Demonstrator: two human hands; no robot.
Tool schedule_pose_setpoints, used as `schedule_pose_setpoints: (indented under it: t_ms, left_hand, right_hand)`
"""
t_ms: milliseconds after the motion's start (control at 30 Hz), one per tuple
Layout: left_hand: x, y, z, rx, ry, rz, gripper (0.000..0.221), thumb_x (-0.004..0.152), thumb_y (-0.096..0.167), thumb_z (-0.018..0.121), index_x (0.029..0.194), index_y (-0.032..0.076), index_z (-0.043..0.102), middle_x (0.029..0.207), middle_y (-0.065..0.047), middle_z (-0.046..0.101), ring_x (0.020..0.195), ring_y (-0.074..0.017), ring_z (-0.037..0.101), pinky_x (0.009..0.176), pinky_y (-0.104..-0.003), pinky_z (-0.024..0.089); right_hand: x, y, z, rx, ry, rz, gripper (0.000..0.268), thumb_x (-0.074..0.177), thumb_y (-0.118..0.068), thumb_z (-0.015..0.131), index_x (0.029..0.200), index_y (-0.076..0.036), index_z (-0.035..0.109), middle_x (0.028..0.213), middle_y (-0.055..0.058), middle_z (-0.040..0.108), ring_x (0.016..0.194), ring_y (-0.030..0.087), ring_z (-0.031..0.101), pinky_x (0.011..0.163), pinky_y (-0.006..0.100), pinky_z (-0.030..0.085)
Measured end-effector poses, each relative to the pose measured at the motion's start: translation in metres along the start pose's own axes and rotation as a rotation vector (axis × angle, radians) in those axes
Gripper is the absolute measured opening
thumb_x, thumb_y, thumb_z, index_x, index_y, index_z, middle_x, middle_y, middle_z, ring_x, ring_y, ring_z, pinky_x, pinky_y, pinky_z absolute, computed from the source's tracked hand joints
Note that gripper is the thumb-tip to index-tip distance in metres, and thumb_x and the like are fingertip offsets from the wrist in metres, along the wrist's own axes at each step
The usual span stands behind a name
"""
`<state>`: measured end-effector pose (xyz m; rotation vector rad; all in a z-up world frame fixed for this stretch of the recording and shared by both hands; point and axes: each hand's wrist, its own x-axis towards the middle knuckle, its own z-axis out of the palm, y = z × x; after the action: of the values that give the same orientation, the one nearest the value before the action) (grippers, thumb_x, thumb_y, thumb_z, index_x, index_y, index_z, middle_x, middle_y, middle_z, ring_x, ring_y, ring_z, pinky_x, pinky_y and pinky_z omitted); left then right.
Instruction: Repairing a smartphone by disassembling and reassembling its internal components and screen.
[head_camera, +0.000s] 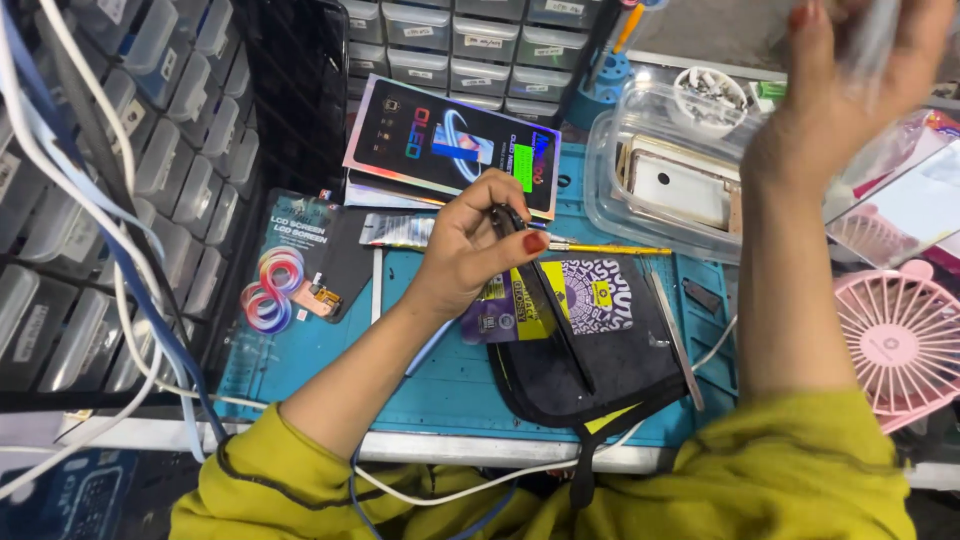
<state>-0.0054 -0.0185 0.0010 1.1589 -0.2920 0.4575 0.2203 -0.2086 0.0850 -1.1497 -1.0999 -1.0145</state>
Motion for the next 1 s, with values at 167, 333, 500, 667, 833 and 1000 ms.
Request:
schedule_pose_setpoints:
  t_ms: [167, 333, 500, 667, 833, 1000]
  left_hand:
    - [0.000, 0.002, 0.000, 0.044, -0.039, 0.040, 0.018, 0.086, 0.018, 0.074, 0.092, 0.018, 0.058, 0.096, 0.003, 0.045, 0.097, -0.0123, 0.044, 0.091, -0.023, 0.038]
    - [0.001, 0.008, -0.002, -0.019, -0.141, 0.027, 0.017, 0.084, 0.018, 0.069, 0.089, 0.019, 0.053, 0.097, 0.000, 0.043, 0.089, -0.0120, 0.044, 0.082, -0.023, 0.044]
    - [0.002, 0.012, -0.001, -0.028, -0.223, 0.029, 0.019, 0.083, 0.026, 0.068, 0.088, 0.018, 0.052, 0.097, -0.001, 0.038, 0.092, -0.0139, 0.040, 0.084, -0.027, 0.043]
    - [0.003, 0.015, -0.002, 0.021, -0.267, 0.044, 0.024, 0.084, 0.035, 0.069, 0.088, 0.018, 0.051, 0.097, -0.001, 0.038, 0.095, -0.0155, 0.040, 0.087, -0.030, 0.043]
    - [0.004, 0.016, -0.002, 0.012, -0.283, 0.036, 0.025, 0.084, 0.036, 0.069, 0.088, 0.018, 0.051, 0.098, -0.002, 0.038, 0.096, -0.0162, 0.040, 0.087, -0.032, 0.043]
    - [0.004, 0.017, -0.002, 0.035, -0.292, 0.042, 0.025, 0.085, 0.036, 0.068, 0.088, 0.019, 0.050, 0.099, -0.002, 0.039, 0.096, -0.0166, 0.040, 0.087, -0.032, 0.043]
  right_hand:
    - [-0.086, -0.141, -0.028, 0.321, 0.191, 0.730, 0.024, 0.108, -0.043, 0.058, 0.097, -0.022, 0.053, 0.091, -0.007, 0.054, 0.094, 0.015, 0.059, 0.110, 0.040, 0.052]
    - [-0.151, -0.233, 0.003, 0.181, -0.057, 0.640, 0.030, 0.101, -0.021, 0.067, 0.127, -0.012, 0.055, 0.120, 0.017, 0.062, 0.102, 0.033, 0.071, 0.094, 0.047, 0.063]
    - [-0.156, -0.244, 0.021, 0.355, -0.069, 0.676, 0.018, 0.098, -0.003, 0.065, 0.113, -0.001, 0.056, 0.114, 0.030, 0.068, 0.115, 0.038, 0.071, 0.114, 0.061, 0.055]
    - [-0.163, -0.236, 0.020, 0.363, -0.102, 0.654, 0.016, 0.097, -0.008, 0.068, 0.109, -0.006, 0.057, 0.108, 0.024, 0.069, 0.112, 0.034, 0.071, 0.111, 0.056, 0.058]
    - [-0.165, -0.240, 0.020, 0.417, -0.119, 0.668, 0.016, 0.099, -0.004, 0.064, 0.113, -0.006, 0.056, 0.120, 0.024, 0.068, 0.125, 0.041, 0.066, 0.117, 0.063, 0.052]
    - [-0.165, -0.240, 0.021, 0.382, -0.130, 0.673, 0.015, 0.101, -0.008, 0.065, 0.113, -0.006, 0.056, 0.120, 0.022, 0.068, 0.126, 0.046, 0.065, 0.117, 0.062, 0.053]
